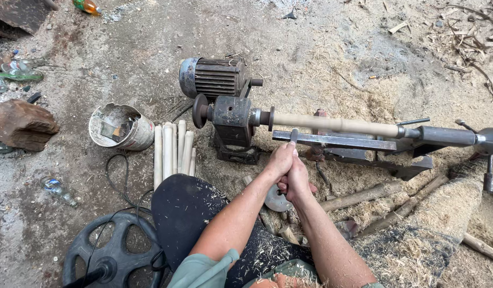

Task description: The person operates a wood lathe to shape cylindrical wooden dowels. They mount a dowel, use a chisel to smooth the surface while it spins, and then remove the finished piece. The person repeats this process with another dowel.

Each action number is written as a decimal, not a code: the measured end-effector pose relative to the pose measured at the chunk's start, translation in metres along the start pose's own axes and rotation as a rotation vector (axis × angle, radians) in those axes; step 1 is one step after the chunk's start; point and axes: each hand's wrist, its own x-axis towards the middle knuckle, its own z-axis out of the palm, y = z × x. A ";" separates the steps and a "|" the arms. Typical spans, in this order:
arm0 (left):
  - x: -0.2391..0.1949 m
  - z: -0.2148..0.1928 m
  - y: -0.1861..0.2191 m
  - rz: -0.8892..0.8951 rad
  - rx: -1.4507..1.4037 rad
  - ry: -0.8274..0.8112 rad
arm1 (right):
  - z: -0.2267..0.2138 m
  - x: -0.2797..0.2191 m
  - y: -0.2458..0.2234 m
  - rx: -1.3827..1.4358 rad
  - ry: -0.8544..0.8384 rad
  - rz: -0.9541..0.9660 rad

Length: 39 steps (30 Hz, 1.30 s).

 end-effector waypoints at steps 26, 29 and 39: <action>0.005 0.008 -0.003 0.015 0.118 0.015 | -0.004 -0.002 -0.003 -0.059 0.058 0.004; 0.010 0.000 -0.006 0.052 0.143 0.053 | 0.002 0.001 -0.001 -0.059 0.046 0.014; 0.004 -0.024 -0.003 0.022 0.207 0.086 | 0.022 0.003 0.010 -0.067 0.023 0.005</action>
